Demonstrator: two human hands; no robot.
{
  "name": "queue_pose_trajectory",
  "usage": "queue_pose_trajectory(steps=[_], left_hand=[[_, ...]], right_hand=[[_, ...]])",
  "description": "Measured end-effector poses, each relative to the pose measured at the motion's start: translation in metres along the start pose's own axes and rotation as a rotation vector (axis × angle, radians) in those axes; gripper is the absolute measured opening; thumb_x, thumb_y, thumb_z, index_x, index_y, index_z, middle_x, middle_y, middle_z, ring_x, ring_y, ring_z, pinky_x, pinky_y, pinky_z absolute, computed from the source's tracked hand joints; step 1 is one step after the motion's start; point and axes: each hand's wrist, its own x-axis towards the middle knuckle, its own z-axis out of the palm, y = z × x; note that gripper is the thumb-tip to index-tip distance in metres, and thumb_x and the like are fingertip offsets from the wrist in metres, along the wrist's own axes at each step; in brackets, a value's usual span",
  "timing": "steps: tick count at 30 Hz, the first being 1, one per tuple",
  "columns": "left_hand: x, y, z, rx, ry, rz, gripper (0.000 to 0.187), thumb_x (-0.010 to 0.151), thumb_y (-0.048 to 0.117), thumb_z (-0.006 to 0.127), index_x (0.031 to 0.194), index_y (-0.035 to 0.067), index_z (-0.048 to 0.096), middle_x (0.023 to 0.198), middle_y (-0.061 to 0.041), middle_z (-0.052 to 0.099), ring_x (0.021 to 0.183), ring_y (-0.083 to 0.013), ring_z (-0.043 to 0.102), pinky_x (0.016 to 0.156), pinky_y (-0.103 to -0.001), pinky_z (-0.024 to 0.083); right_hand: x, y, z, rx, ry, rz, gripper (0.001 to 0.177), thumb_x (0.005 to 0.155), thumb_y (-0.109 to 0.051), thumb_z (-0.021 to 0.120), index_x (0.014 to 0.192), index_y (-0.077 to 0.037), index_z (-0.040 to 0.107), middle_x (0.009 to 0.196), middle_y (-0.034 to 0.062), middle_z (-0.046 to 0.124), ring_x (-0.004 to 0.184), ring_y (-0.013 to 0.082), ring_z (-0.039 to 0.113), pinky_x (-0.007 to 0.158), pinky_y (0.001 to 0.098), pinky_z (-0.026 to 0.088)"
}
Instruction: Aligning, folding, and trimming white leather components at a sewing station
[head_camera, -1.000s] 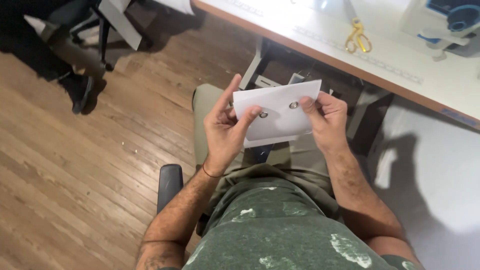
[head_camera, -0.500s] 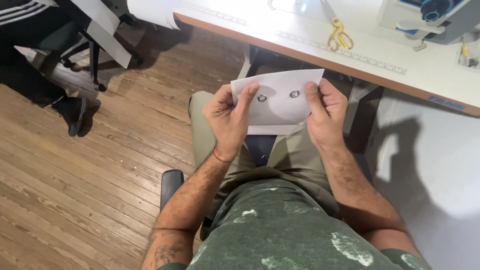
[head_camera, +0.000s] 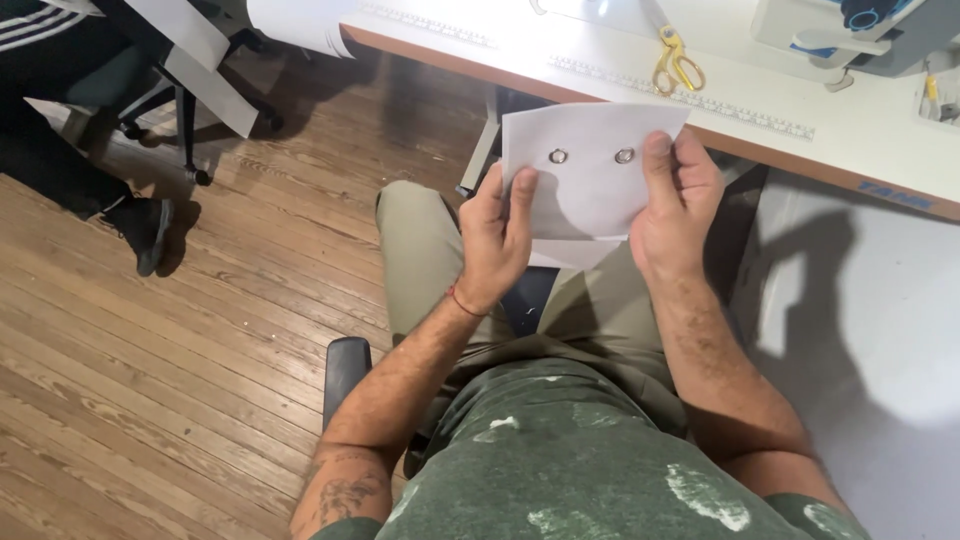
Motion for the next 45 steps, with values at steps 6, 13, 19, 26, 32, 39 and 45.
queue_pose_trajectory(steps=[6,13,19,26,32,39,45], left_hand=[[0.005,0.017,0.0,-0.006,-0.035,0.01,0.02,0.111,0.019,0.054,0.104,0.007,0.069,0.071,-0.013,0.065,0.085,-0.0065,0.047,0.064,-0.033,0.053],[0.0,0.007,-0.003,-0.046,-0.072,-0.035,0.013,0.107,0.02,0.063,0.113,0.008,0.067,0.071,-0.01,0.066,0.084,-0.0072,0.049,0.065,-0.034,0.054],[-0.018,-0.013,0.001,-0.036,-0.026,-0.127,0.014,0.105,0.022,0.068,0.1,0.01,0.072,0.064,-0.004,0.066,0.073,-0.0025,0.051,0.063,-0.028,0.053],[0.048,-0.029,-0.035,0.151,-0.268,0.086,0.01,0.107,0.014,0.064,0.11,0.006,0.07,0.087,-0.002,0.07,0.062,-0.0066,0.05,0.052,-0.021,0.045],[0.128,0.001,-0.05,0.334,-0.834,-0.045,0.022,0.104,0.029,0.067,0.101,0.009,0.077,0.086,-0.001,0.077,0.072,-0.0112,0.063,0.067,-0.028,0.048],[0.192,-0.058,-0.05,0.188,-1.134,-0.241,0.02,0.094,0.032,0.074,0.099,0.013,0.076,0.089,0.0,0.077,0.067,-0.0056,0.065,0.056,-0.018,0.051],[0.277,-0.086,-0.046,0.646,-1.27,-0.462,0.037,0.1,0.053,0.069,0.078,0.024,0.073,0.056,0.008,0.051,0.046,-0.0024,0.038,0.041,-0.018,0.025]], right_hand=[[0.002,0.01,-0.009,-0.044,0.017,-0.032,0.022,0.107,-0.024,0.066,0.102,-0.003,0.067,0.081,0.007,0.07,0.078,0.0111,0.072,0.077,0.0268,0.063],[0.002,-0.002,-0.002,-0.023,0.044,-0.029,0.022,0.106,-0.026,0.065,0.1,-0.005,0.066,0.08,0.0052,0.069,0.075,0.0115,0.073,0.077,0.0279,0.064],[0.014,0.035,-0.035,-0.036,0.072,-0.054,0.021,0.107,-0.025,0.063,0.101,-0.005,0.066,0.082,0.0054,0.071,0.078,0.011,0.074,0.079,0.0282,0.065],[0.044,0.043,-0.059,0.07,0.11,0.223,0.005,0.093,-0.003,0.073,0.091,-0.008,0.071,0.08,0.0033,0.072,0.062,0.0093,0.059,0.049,0.0224,0.041],[0.083,0.008,-0.061,-0.318,-0.429,0.693,0.038,0.093,-0.014,0.072,0.13,-0.007,0.065,0.118,0.0109,0.074,0.113,0.0213,0.072,0.098,0.028,0.062],[0.103,0.05,-0.038,-0.738,-0.418,0.557,0.023,0.09,-0.015,0.078,0.109,-0.002,0.077,0.104,0.0101,0.078,0.094,0.0173,0.075,0.081,0.0278,0.061],[0.124,0.097,-0.027,-0.663,-0.172,0.681,0.016,0.092,-0.006,0.075,0.107,-0.002,0.076,0.105,0.0117,0.078,0.092,0.0172,0.076,0.084,0.0272,0.063]])
